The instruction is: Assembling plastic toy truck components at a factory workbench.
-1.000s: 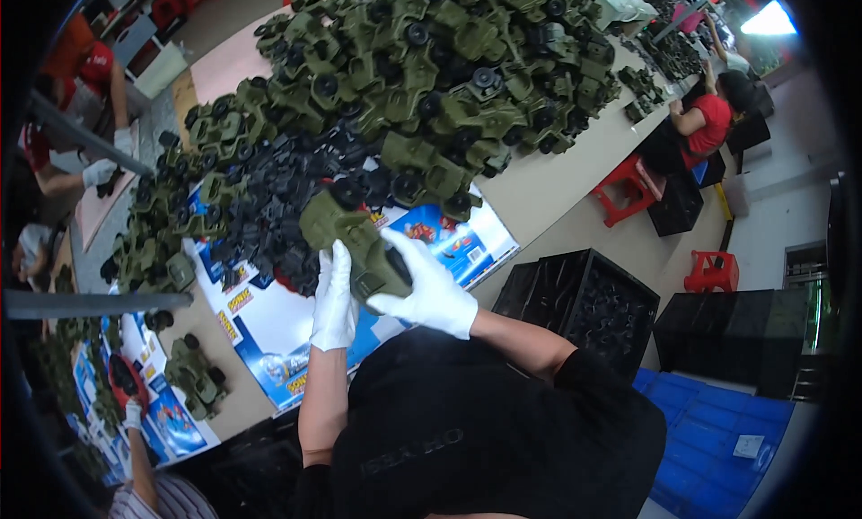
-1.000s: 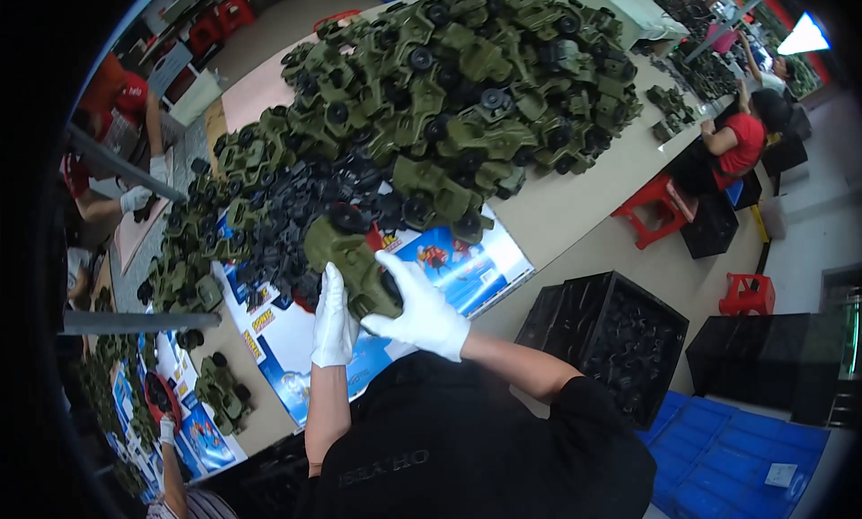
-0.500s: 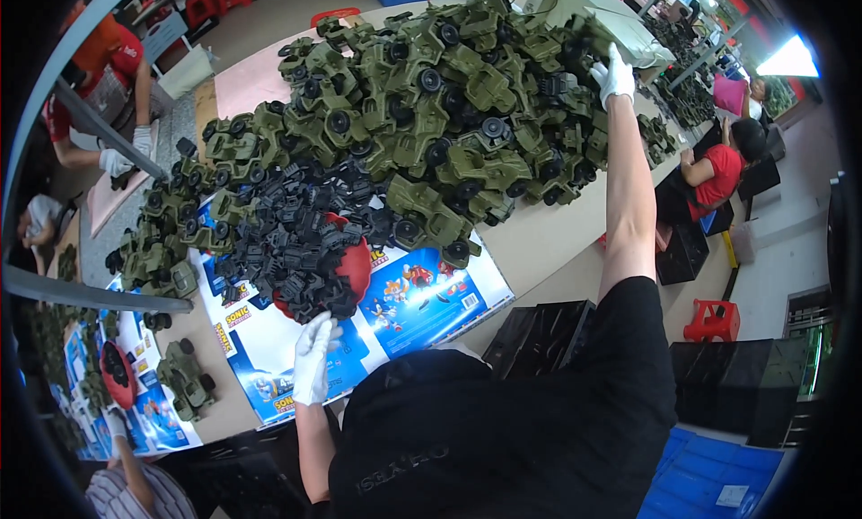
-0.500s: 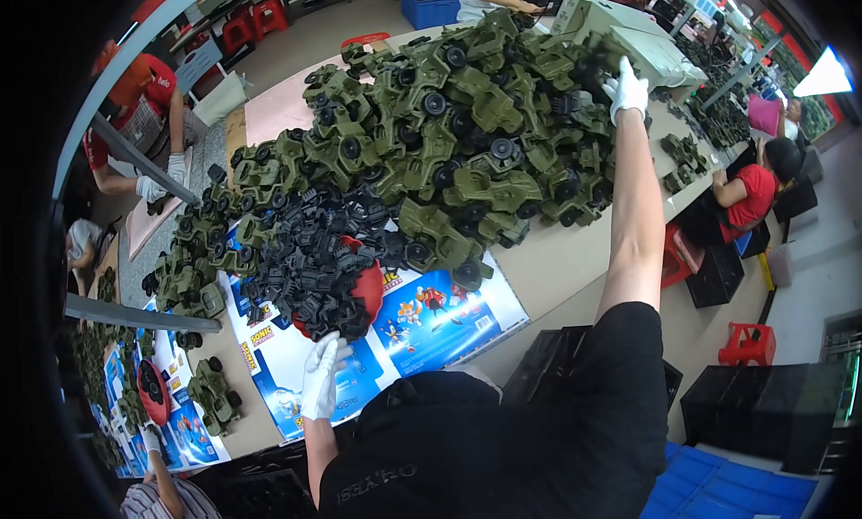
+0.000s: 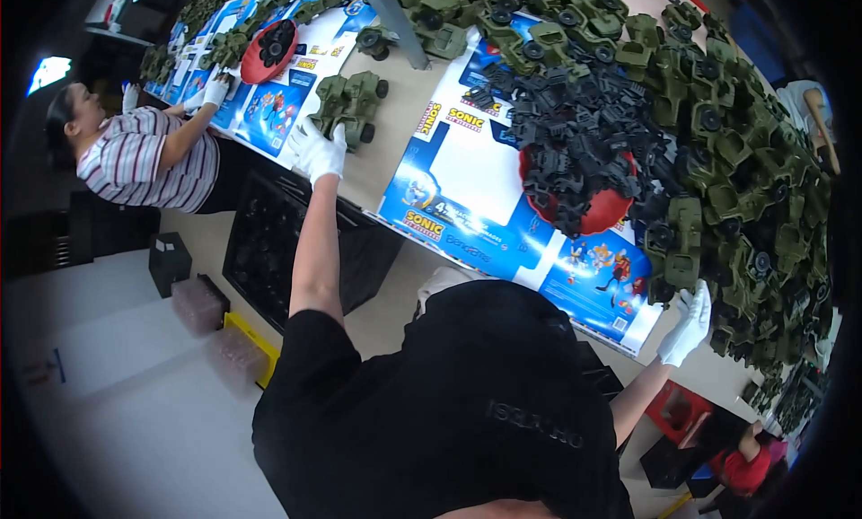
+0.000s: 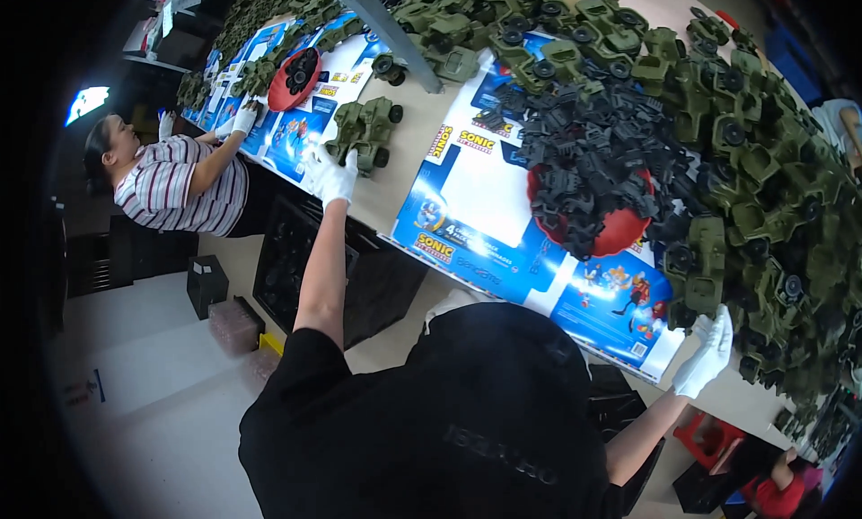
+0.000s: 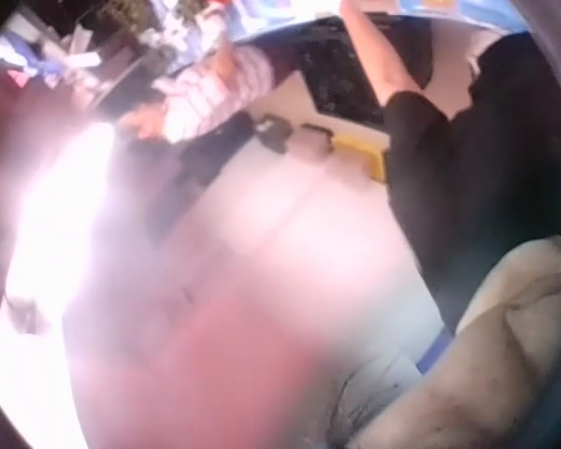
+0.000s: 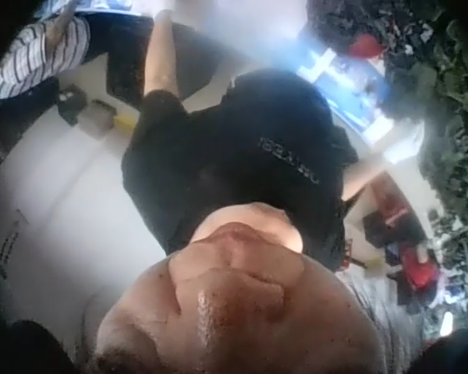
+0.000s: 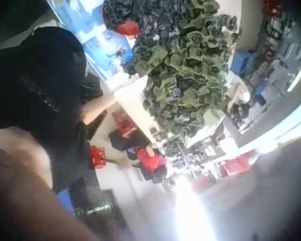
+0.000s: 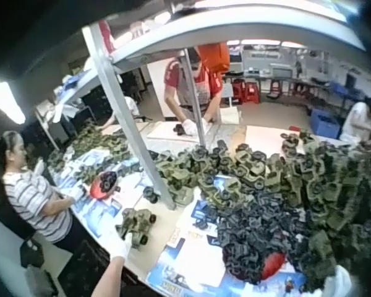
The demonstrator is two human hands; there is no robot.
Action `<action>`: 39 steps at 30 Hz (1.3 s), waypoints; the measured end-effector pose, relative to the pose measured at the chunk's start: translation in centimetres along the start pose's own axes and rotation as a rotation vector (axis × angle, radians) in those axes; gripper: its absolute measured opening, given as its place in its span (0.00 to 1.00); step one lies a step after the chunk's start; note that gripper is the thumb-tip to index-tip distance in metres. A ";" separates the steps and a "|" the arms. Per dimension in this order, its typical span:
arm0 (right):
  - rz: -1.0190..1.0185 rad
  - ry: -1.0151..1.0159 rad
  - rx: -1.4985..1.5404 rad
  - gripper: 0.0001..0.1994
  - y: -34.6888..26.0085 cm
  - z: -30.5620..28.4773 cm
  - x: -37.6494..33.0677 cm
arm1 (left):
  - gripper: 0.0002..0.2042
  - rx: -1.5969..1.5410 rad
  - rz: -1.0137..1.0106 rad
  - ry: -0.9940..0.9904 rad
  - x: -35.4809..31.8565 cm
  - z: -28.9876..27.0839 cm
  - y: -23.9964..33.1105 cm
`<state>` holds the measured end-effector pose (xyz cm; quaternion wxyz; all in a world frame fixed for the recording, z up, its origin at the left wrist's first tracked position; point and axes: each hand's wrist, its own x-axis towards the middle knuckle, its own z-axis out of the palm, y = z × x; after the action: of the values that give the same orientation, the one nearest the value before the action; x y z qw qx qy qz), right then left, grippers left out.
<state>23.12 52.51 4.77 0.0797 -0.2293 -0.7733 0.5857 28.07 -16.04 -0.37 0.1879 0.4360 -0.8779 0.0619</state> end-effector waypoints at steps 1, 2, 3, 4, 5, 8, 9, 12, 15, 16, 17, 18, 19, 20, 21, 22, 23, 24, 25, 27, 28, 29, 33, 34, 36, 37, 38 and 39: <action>-0.052 -0.061 -0.054 0.18 0.6 0.8 -0.5 | 0.42 -0.014 -0.060 0.000 0.9 0.8 -1.0; -0.024 -0.043 -0.038 0.17 -0.1 2.3 -2.2 | 0.42 -0.013 -0.046 -0.009 1.6 0.6 -0.6; -0.027 -0.058 -0.057 0.16 -0.1 2.9 -2.9 | 0.43 0.058 0.044 -0.069 2.1 0.4 0.0; -0.030 -0.070 -0.071 0.16 -0.1 3.5 -3.5 | 0.44 0.126 0.138 -0.123 2.9 0.3 0.8; 0.004 -0.078 -0.080 0.15 0.1 3.8 -3.9 | 0.43 0.218 0.292 -0.222 3.5 0.9 1.2; -0.016 -0.131 -0.116 0.14 -1.3 5.7 -4.8 | 0.38 0.181 0.198 -0.501 3.4 2.4 4.0; -0.034 -0.125 -0.182 0.13 -2.4 6.6 -5.4 | 0.34 0.287 0.290 -0.426 2.5 2.4 4.6; -0.213 -0.162 -0.285 0.11 -2.4 7.7 -6.0 | 0.30 0.172 0.250 -0.551 0.5 0.7 6.4; -0.306 -0.225 -0.417 0.11 -4.9 9.9 -7.8 | 0.27 0.195 0.343 -0.649 -3.0 -2.1 6.5; -0.249 -0.245 -0.411 0.10 -5.7 10.8 -8.4 | 0.30 0.218 0.397 -0.644 -4.0 -3.2 6.6; -0.387 -0.253 -0.455 0.09 -4.6 11.4 -8.1 | 0.36 0.208 0.347 -0.712 -4.2 -3.5 6.4; -0.424 -0.305 -0.452 0.08 -4.3 12.1 -7.9 | 0.50 0.183 0.216 -0.855 -3.8 -3.3 6.1; -0.386 -0.352 -0.533 0.09 -5.4 13.1 -8.3 | 0.56 0.129 0.128 -0.839 -3.7 -3.3 5.9; -0.434 -0.425 -0.524 0.10 -4.6 13.8 -7.5 | 0.63 0.071 0.031 -0.830 -3.7 -3.1 5.7; -0.481 -0.477 -0.508 0.10 -4.9 15.0 -7.0 | 0.65 -0.113 0.000 -0.821 -3.6 -1.0 4.4; -0.434 -0.468 -0.518 0.11 -4.9 16.2 -6.6 | 0.68 -0.295 -0.032 -0.806 -4.0 0.9 3.5; -0.518 -0.396 -0.651 0.13 -4.0 17.3 -5.6 | 0.64 -0.592 -0.106 -0.773 -4.2 0.0 5.0; -0.450 -0.427 -0.616 0.14 -3.9 18.5 -4.4 | 0.62 -0.649 -0.129 -0.798 -4.3 3.1 3.4; -0.392 -0.416 -0.579 0.15 -3.6 19.8 -3.5 | 0.59 -0.602 -0.124 -0.802 -4.2 2.0 4.6; -0.324 -0.420 -0.606 0.18 -4.7 22.2 -2.1 | 0.56 -0.556 -0.116 -0.805 -4.5 0.9 5.5; -0.399 -0.421 -0.657 0.21 -5.2 23.4 -1.7 | 0.53 -0.746 -0.114 -0.865 -4.9 1.4 5.1; -0.473 -0.427 -0.801 0.21 -5.4 24.4 -1.4 | 0.49 -0.935 -0.105 -0.926 -5.0 0.9 5.4; -0.399 -0.596 -0.786 0.23 -2.1 26.0 3.4 | 0.44 -1.185 -0.202 -1.188 -7.7 -4.7 8.8; -0.473 -0.579 -0.776 0.21 -3.4 25.5 3.1 | 0.45 -1.289 -0.118 -1.196 -8.9 -4.4 8.8; -0.481 -0.581 -0.583 0.19 -2.7 24.0 3.8 | 0.43 -1.226 -0.127 -1.398 -9.8 -7.6 10.6; -0.451 -0.526 -0.553 0.18 -4.0 23.1 3.0 | 0.42 -1.269 -0.090 -1.475 -10.1 -8.8 11.4; -0.586 -0.418 -0.468 0.21 -3.6 22.6 3.0 | 0.41 -1.308 -0.048 -1.557 -10.3 -10.0 12.4; -0.285 -0.469 -0.289 0.22 -3.6 21.4 3.1 | 0.40 -1.210 0.009 -1.600 -10.1 -11.0 13.6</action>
<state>11.03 34.60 1.31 -0.0532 0.0140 -0.8702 0.4896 25.91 2.83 6.67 -0.2680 0.1773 -0.6316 -0.7056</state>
